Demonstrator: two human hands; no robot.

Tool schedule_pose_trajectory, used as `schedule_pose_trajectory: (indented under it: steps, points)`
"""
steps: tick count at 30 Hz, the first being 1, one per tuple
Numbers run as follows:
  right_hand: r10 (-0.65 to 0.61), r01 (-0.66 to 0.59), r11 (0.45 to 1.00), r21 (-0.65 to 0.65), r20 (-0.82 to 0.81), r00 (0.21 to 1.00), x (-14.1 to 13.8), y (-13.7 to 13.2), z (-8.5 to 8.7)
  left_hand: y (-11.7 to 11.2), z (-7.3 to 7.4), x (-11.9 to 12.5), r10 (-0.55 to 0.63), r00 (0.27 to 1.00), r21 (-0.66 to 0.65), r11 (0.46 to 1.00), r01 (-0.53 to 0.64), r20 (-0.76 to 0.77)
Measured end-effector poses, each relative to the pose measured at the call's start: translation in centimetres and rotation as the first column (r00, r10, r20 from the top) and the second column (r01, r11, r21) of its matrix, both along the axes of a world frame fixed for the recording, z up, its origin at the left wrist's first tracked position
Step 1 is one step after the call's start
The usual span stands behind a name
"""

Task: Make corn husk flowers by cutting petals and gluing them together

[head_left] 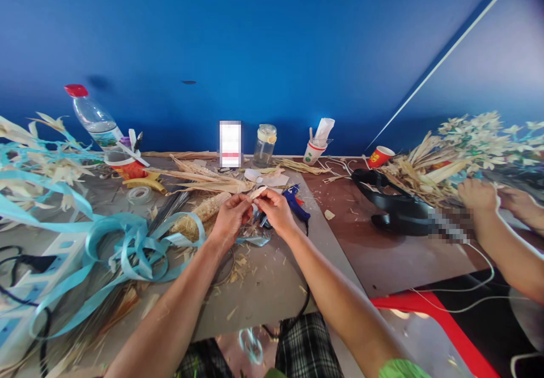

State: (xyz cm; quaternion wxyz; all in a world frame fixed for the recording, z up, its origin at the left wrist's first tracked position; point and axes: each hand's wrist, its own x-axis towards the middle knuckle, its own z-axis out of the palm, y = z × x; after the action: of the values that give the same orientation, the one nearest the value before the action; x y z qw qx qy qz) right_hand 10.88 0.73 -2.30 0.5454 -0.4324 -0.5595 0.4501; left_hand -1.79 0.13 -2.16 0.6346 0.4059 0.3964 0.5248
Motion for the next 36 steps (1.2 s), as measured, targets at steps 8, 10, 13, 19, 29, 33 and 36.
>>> schedule_pose_trajectory:
  steps: [8,10,13,19,29,33,36]
  points:
    - [-0.008,0.008,1.000,0.000,0.019,1.000,0.2,0.1,-0.2,-0.2,0.4,0.1,-0.055,0.998,-0.016,0.998,0.056,0.037]
    - [-0.004,0.004,1.000,-0.009,0.020,1.000,0.3,0.1,-0.2,-0.2,0.2,0.1,-0.065,0.998,-0.016,0.998,0.065,0.024]
    - [0.008,-0.007,1.000,-0.020,0.013,1.000,0.4,0.1,-0.2,-0.1,0.0,0.1,-0.070,0.998,0.002,0.998,0.070,-0.006]
    - [0.031,-0.033,0.999,-0.034,-0.045,0.998,0.4,0.1,-0.4,0.1,-0.3,-0.1,-0.113,0.993,0.045,0.992,0.115,-0.036]
    - [0.202,-0.227,0.971,-0.075,-0.255,0.946,0.1,-0.3,-0.4,-0.5,0.0,0.3,-0.179,0.983,0.111,0.979,0.174,0.040]
    - [0.223,-0.255,0.965,-0.058,-0.332,0.917,0.1,-0.4,-0.4,-0.6,0.6,0.2,-0.237,0.966,0.109,0.968,0.226,0.099]
    - [0.198,-0.240,0.967,-0.081,-0.346,0.917,0.2,-0.3,-0.3,-0.6,0.8,0.0,-0.272,0.952,0.076,0.962,0.264,0.140]
